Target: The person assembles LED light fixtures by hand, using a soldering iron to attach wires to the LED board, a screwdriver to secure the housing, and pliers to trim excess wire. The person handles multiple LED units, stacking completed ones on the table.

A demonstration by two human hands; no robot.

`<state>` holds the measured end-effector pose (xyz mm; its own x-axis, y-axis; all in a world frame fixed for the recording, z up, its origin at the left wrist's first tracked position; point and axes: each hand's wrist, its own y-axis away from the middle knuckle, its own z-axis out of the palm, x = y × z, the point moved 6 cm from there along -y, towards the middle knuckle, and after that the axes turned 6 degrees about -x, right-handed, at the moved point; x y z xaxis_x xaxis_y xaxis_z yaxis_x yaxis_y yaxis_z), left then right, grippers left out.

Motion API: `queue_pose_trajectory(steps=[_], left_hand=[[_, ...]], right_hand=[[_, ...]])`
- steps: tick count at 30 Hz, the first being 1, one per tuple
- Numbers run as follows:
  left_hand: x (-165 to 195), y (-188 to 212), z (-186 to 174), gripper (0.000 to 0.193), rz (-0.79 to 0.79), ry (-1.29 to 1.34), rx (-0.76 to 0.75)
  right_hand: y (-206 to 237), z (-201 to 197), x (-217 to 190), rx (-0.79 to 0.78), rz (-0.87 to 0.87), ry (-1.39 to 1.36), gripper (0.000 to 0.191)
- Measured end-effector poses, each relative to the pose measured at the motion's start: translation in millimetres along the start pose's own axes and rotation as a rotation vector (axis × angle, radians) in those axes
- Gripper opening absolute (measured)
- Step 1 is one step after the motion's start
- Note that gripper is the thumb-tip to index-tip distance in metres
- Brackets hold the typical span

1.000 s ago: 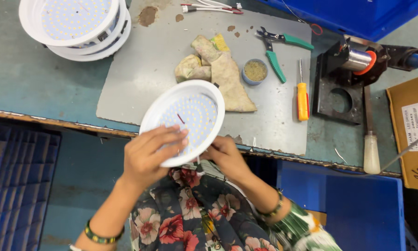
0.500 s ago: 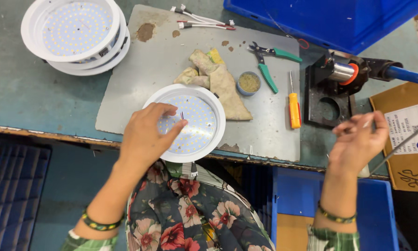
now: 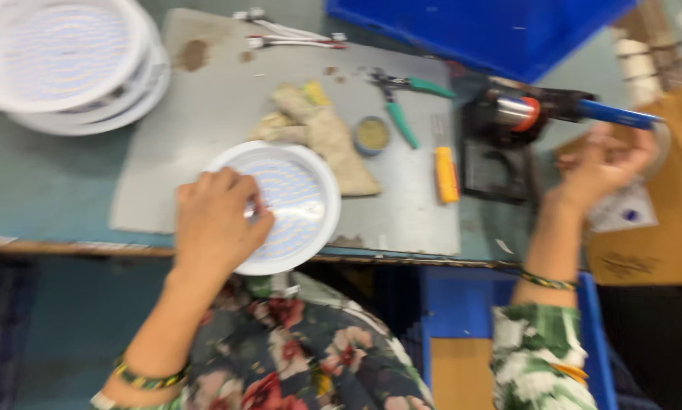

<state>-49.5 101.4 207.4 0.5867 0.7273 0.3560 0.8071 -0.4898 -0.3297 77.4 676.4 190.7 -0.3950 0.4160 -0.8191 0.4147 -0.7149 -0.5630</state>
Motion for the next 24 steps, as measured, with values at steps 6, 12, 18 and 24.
queue_pose_trajectory(steps=[6, 12, 18, 24], left_hand=[[-2, 0, -2, 0.015, -0.036, 0.018, -0.026], [-2, -6, 0, 0.012, 0.048, 0.126, 0.0], [6, -10, 1, 0.01, 0.121, 0.231, 0.007], [2, -6, -5, 0.016, 0.118, 0.341, 0.042]], right_hand=[[1, 18, -5, -0.031, -0.042, 0.003, 0.045], [-10, 38, -36, -0.257, -0.695, 0.658, 0.03], [-38, 35, -23, -0.292, -0.281, 0.462, 0.019], [-22, 7, -55, -0.105, -0.015, 0.537, 0.031]])
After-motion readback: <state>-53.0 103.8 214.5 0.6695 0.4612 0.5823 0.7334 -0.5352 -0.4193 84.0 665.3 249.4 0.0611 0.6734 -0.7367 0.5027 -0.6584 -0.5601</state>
